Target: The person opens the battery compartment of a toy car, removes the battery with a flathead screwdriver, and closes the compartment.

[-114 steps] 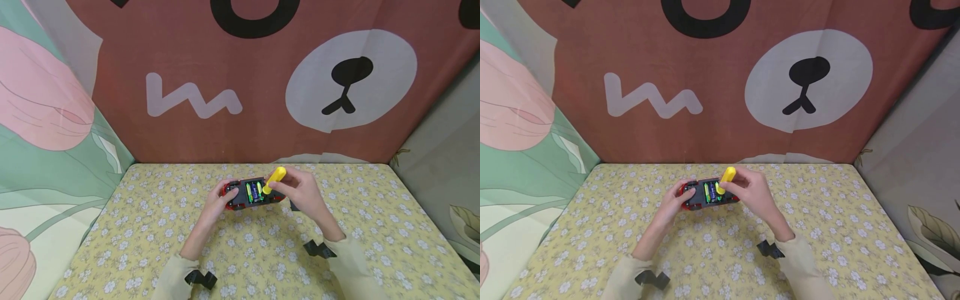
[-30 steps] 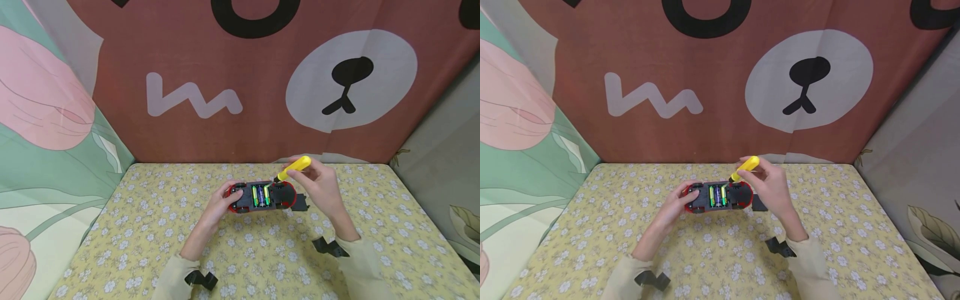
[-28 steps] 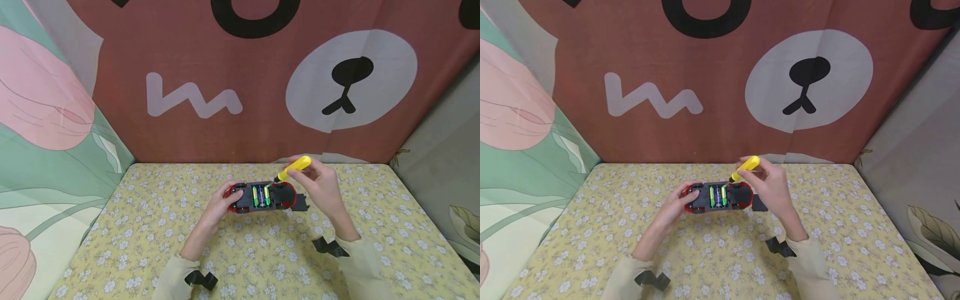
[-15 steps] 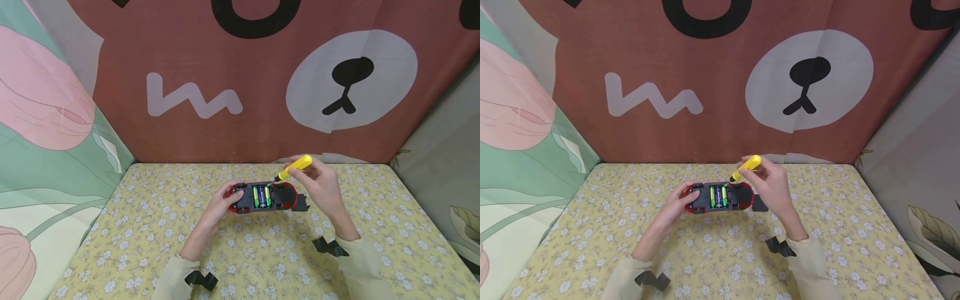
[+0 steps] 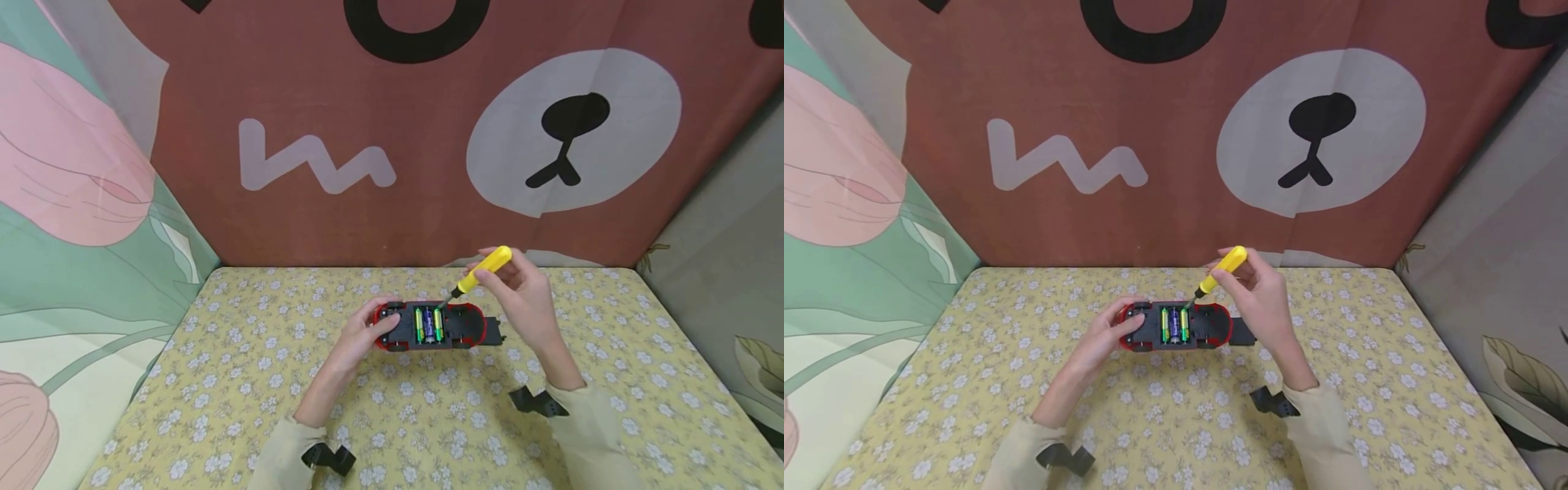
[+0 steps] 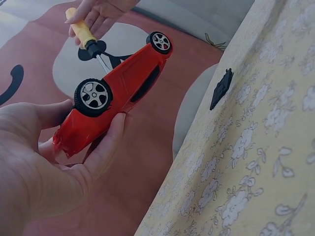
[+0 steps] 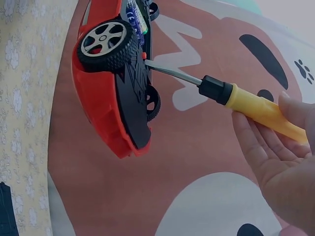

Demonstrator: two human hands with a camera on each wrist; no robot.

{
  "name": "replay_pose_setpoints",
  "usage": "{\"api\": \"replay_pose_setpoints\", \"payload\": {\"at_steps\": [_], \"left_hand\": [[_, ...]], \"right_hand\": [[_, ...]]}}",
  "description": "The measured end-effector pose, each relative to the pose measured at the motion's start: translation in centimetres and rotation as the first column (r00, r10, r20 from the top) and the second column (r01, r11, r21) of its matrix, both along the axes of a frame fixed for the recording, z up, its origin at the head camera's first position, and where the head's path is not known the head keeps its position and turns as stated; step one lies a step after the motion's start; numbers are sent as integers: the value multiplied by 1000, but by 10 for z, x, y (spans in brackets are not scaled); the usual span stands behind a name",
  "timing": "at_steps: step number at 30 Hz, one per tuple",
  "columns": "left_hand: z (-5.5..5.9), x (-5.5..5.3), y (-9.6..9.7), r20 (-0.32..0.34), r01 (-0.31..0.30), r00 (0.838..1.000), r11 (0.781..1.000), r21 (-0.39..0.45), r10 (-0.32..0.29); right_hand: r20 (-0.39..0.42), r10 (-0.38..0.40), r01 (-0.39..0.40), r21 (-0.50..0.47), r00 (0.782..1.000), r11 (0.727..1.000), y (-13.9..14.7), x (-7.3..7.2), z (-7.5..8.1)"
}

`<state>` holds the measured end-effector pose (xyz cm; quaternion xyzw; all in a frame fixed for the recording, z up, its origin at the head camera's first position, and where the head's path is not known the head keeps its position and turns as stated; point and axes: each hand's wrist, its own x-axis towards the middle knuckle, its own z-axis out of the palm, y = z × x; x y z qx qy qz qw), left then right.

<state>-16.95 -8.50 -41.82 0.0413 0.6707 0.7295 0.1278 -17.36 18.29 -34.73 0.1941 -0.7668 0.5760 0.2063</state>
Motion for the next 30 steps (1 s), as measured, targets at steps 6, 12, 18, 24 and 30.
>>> {"api": "replay_pose_setpoints", "payload": {"at_steps": [6, 12, 18, 24, 30], "left_hand": [[0, -1, 1, -19, 18, 1000, 1000, -16, -18], [0, -1, 1, -47, 30, 998, 999, -33, -31], [-1, 0, 0, -69, 41, 997, 998, -43, -44], [-1, 0, 0, -82, 47, 995, 997, -57, -52], [-1, 1, 1, -89, 53, 994, 995, -86, -61]], "right_hand": [[66, 15, -13, -43, 998, 999, 4, -5, -3], [111, 25, -17, -74, 993, 997, 6, -9, -5], [143, 17, -4, -90, 990, 996, 9, -12, -5], [166, 27, -4, -137, 986, 991, 10, -13, -6], [201, 27, 8, -173, 979, 985, 12, -14, -7]]}}
